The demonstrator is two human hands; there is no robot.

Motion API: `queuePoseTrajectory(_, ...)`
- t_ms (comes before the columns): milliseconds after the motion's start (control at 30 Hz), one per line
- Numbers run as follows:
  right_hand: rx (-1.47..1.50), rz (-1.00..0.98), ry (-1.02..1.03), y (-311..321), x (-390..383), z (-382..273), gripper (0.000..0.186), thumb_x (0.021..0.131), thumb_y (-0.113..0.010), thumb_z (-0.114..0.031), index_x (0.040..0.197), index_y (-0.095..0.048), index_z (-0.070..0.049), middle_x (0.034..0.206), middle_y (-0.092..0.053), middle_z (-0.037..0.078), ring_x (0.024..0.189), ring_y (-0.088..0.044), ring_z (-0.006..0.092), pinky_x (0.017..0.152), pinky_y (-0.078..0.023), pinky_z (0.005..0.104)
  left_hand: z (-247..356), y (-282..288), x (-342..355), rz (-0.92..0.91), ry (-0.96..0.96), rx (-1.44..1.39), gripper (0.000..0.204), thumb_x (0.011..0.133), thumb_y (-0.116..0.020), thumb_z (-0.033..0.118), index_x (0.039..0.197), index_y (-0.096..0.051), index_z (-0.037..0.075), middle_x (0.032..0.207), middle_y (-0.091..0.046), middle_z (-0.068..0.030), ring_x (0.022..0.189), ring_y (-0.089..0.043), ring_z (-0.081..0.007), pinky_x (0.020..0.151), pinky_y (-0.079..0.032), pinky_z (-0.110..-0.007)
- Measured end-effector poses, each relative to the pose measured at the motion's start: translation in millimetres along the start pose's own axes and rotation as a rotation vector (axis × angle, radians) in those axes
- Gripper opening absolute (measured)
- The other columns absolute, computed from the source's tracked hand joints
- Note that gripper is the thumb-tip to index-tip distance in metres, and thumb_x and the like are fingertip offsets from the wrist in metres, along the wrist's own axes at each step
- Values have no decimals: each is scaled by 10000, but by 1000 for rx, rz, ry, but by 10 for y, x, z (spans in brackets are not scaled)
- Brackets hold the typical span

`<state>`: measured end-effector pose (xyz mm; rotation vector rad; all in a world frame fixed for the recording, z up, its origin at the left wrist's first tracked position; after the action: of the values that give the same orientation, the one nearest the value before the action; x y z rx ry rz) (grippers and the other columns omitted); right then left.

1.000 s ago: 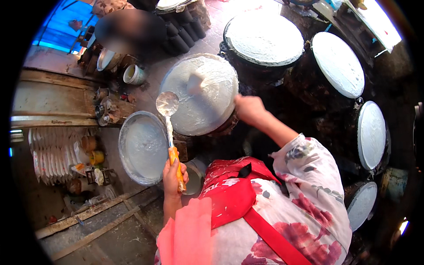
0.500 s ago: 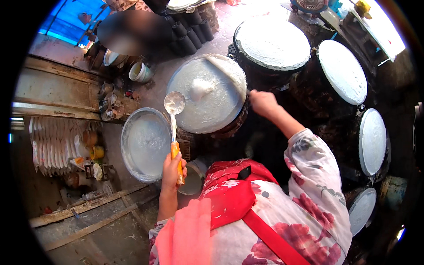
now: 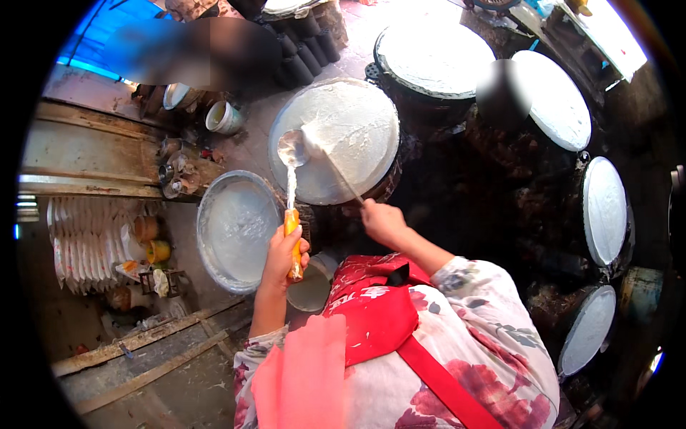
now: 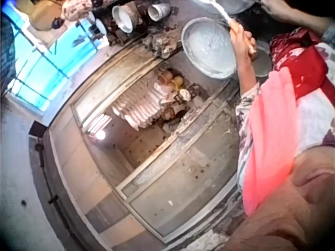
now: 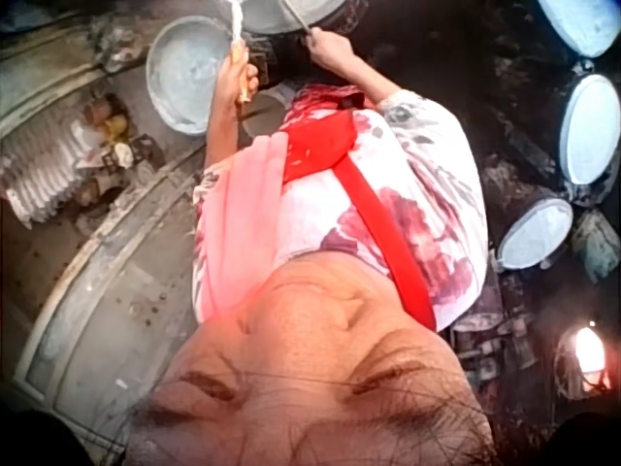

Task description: The person scoops white batter from a large metal basin using a ladle and pours it onto several hot, round griddles. They use a wooden stick to spread the batter into thin, circular layers. The person then uses a spatula to lift the cooked cakes and stack them on a nearby surface.

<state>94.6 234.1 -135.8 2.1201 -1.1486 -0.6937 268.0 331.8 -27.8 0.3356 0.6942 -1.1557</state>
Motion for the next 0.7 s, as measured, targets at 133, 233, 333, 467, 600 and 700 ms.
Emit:
queuePoseTrajectory(133, 164, 51, 58, -69, -17, -370, 227, 902, -451, -230, 851, -519, -19, 685, -613, 212, 631, -603, 404, 594, -471, 495, -50, 182, -170, -95, -3, -303, 283, 960, -446, 263, 1202, -427, 118, 650, -446, -21, 404, -424, -103, 362, -349, -231)
queuePoseTrajectory(233, 155, 68, 184, 116, -95, -698, 206, 898, -465, -214, 837, -505, -21, 685, -608, 212, 607, -595, 396, 563, -460, 496, -96, 316, -335, -164, -43, -506, 315, 974, -413, 271, 1248, -427, 115, 653, -428, -9, 410, -411, -91, 365, -345, -220)
queuePoseTrajectory(333, 127, 126, 373, 268, -134, -1042, 156, 879, -481, -173, 823, -499, -29, 657, -599, 206, 591, -596, 385, 514, -456, 481, -138, 446, -317, -162, 4, -700, 331, 979, -402, 255, 1256, -431, 76, 647, -410, 3, 424, -405, -69, 371, -348, -206)
queuePoseTrajectory(467, -77, 157, 203, 602, 162, -703, 93, 820, -503, -124, 799, -513, -34, 650, -603, 191, 632, -620, 388, 564, -479, 485, 26, 530, -350, -318, -36, -848, 349, 977, -405, 221, 1241, -424, -6, 648, -396, 5, 431, -404, -64, 380, -354, -199)
queuePoseTrajectory(600, -279, 174, -32, 919, 625, 100, 170, 839, -487, -180, 841, -551, -23, 742, -636, 203, 731, -639, 368, 626, -501, 460, 89, 647, -627, -291, -108, -920, 353, 977, -391, 195, 1263, -412, -10, 647, -385, 4, 426, -396, -64, 378, -358, -199)
queuePoseTrajectory(700, -481, -56, 187, 455, 470, -53, 148, 810, -510, -161, 810, -554, -19, 716, -650, 174, 709, -660, 329, 606, -522, 424, 83, 747, -655, -252, -98, -894, 356, 977, -388, 194, 1266, -405, -13, 652, -390, 1, 424, -388, -65, 378, -363, -200)
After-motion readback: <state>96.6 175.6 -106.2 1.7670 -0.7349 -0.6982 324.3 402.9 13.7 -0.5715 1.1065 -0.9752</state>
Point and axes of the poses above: each hand's wrist, its own x-axis towards the middle knuckle, its own y-axis out of the back of the hand, z = x × y, the point moved 7 cm from there along x, towards the middle knuckle
